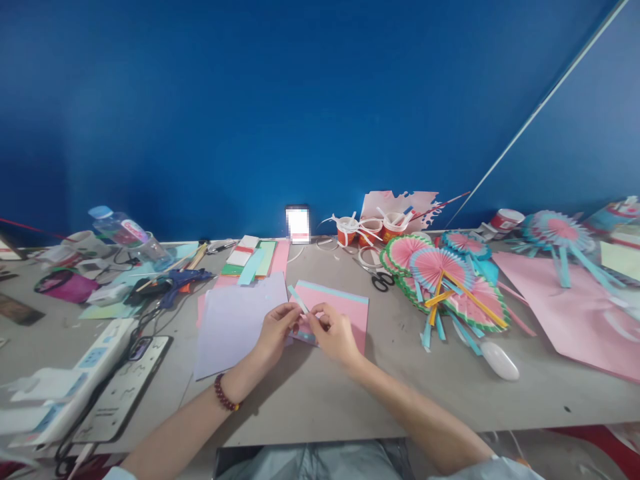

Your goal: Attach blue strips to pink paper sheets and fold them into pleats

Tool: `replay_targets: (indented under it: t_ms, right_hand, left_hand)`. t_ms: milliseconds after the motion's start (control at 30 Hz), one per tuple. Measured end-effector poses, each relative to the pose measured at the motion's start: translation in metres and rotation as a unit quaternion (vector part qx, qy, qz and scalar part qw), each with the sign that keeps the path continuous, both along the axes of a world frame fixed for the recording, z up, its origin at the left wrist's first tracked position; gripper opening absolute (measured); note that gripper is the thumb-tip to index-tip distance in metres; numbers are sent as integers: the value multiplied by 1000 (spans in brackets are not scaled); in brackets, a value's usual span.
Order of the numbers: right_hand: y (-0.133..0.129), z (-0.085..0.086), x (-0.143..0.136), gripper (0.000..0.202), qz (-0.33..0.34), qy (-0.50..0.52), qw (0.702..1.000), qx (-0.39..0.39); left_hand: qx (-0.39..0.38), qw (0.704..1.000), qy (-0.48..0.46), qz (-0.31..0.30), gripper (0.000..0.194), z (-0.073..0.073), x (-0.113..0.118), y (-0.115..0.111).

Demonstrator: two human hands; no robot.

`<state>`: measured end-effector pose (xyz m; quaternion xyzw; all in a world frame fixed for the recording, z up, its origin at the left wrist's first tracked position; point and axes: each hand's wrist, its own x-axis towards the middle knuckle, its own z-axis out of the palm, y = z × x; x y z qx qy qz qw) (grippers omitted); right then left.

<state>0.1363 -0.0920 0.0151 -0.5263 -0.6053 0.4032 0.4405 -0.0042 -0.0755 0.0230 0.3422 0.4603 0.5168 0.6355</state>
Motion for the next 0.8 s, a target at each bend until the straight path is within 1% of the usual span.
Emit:
replay_targets:
  t_ms: [267,600,800]
  right_hand:
    - [2,-4,-1,24,-2,7,1000,-6]
    - [-2,5,-2,23,4,-1,1000,9]
    - [0,0,-2,25,6,19,1000,-1]
  left_hand:
    - [-5,1000,8,0,25,2,1,-1]
    - [11,1000,12,2,24,-4,-1,0]
    - [17,999,33,-6,23,-2,1,-1]
